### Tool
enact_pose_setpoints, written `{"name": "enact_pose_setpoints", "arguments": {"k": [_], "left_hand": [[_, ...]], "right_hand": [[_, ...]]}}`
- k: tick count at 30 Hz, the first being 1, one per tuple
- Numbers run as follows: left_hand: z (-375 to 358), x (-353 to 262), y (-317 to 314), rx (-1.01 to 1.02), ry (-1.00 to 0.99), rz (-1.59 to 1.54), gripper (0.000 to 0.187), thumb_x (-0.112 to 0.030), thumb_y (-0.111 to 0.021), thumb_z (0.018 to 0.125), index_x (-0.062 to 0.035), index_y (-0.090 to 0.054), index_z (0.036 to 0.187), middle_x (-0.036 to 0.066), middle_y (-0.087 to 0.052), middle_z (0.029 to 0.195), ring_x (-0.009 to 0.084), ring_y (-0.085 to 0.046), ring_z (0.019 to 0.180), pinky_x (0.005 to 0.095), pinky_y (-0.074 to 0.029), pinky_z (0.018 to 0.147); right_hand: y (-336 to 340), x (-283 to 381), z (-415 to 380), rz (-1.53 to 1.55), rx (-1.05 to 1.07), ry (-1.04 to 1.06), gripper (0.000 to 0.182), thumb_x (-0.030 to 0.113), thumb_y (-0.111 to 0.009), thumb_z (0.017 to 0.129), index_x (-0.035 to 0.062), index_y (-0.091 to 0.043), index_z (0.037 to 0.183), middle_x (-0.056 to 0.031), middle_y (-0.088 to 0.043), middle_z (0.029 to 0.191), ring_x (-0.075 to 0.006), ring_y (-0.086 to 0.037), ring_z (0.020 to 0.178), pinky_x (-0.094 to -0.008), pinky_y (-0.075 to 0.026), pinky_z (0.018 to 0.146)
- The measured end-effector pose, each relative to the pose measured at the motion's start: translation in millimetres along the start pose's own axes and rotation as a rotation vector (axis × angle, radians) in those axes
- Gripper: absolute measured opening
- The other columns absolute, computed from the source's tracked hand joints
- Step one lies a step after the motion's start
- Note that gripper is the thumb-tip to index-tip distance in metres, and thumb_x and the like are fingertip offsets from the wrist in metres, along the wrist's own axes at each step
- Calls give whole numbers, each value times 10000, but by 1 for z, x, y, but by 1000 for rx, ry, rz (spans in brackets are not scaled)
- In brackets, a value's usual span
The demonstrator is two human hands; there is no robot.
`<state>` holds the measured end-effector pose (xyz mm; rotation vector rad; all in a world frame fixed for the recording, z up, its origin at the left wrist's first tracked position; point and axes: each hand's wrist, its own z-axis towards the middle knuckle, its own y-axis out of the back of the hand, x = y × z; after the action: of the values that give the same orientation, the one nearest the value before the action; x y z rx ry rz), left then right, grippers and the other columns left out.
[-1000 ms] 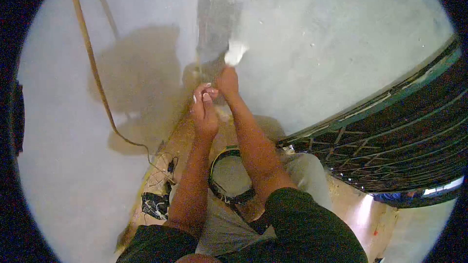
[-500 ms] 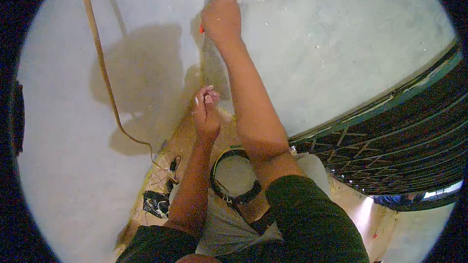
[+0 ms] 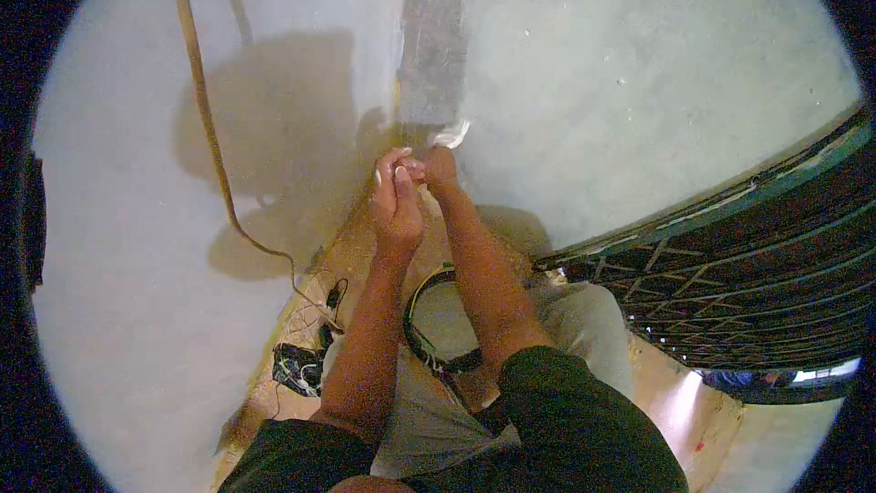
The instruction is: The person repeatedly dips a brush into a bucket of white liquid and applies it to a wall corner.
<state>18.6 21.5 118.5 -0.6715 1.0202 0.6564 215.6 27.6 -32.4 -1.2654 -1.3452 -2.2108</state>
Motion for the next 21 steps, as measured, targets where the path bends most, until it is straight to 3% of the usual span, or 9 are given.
{"name": "enact_pose_setpoints", "arguments": {"k": [2, 4, 6, 7, 8, 10, 14, 18, 21], "left_hand": [[1, 2, 0, -7, -36, 9, 305, -226, -324, 997, -19, -456, 1179, 96, -559, 932, 166, -516, 863, 315, -422, 829], [0, 4, 0, -9, -42, 25, 301, -220, -332, 995, -14, -453, 1178, 113, -563, 935, 184, -539, 859, 325, -438, 816], [-1, 3, 1, -7, -40, 42, 297, -214, -341, 992, -8, -450, 1177, 129, -568, 937, 203, -563, 854, 335, -454, 804], [-1, 0, 2, 0, -38, 70, 296, -216, -342, 992, -13, -450, 1179, 135, -573, 937, 206, -568, 848, 338, -456, 799], [-1, -2, 2, 6, -37, 97, 296, -217, -344, 992, -17, -451, 1182, 140, -578, 938, 208, -574, 842, 341, -458, 795], [1, -4, 3, -1, -7, 85, 298, -218, -340, 992, -21, -450, 1187, 143, -584, 936, 209, -579, 836, 342, -461, 788], [2, 0, 4, -28, -24, 83, 312, -231, -325, 995, -28, -445, 1199, 145, -596, 926, 211, -590, 831, 346, -464, 779], [2, -7, -1, -23, 43, 85, 331, -260, -330, 996, -19, -458, 1182, 96, -588, 909, 172, -544, 811, 317, -447, 783], [0, -3, -2, 12, 43, 67, 333, -266, -328, 998, -25, -453, 1191, 94, -587, 913, 163, -547, 820, 307, -449, 773]], "right_hand": [[41, 63, 11, -1043, 242, 198, 204, 193, -563, 768, 25, -651, 695, -163, -610, 640, -300, -621, 620, -420, -487, 570], [94, 131, 42, -363, 152, -423, 256, 204, -529, 803, 11, -614, 658, -141, -566, 562, -261, -583, 510, -398, -452, 460], [128, 194, 60, 450, -268, -548, 220, 144, -516, 790, 21, -539, 609, -106, -505, 531, -185, -429, 381, -341, -314, 338], [127, 163, 96, 366, -225, -364, 253, 197, -526, 832, 7, -554, 668, -138, -500, 491, -205, -499, 408, -368, -407, 406], [143, 218, 77, -168, -239, -67, 304, 160, -427, 861, -12, -519, 629, -112, -471, 515, -177, -403, 391, -351, -307, 359], [142, 272, 68, -105, -619, 106, 317, 139, -400, 882, -39, -509, 644, -172, -501, 534, -265, -461, 431, -400, -375, 434], [125, 254, 56, -328, -778, 203, 219, 140, -417, 875, -35, -540, 830, -249, -573, 792, -425, -554, 733, -472, -433, 665], [56, 92, 36, -457, -739, 54, 203, 106, -502, 778, -7, -503, 947, -229, -555, 862, -440, -544, 791, -509, -432, 697], [-5, 8, -14, -240, -619, -69, 233, 132, -541, 780, -9, -529, 965, -230, -577, 902, -425, -562, 818, -495, -444, 713]]}}
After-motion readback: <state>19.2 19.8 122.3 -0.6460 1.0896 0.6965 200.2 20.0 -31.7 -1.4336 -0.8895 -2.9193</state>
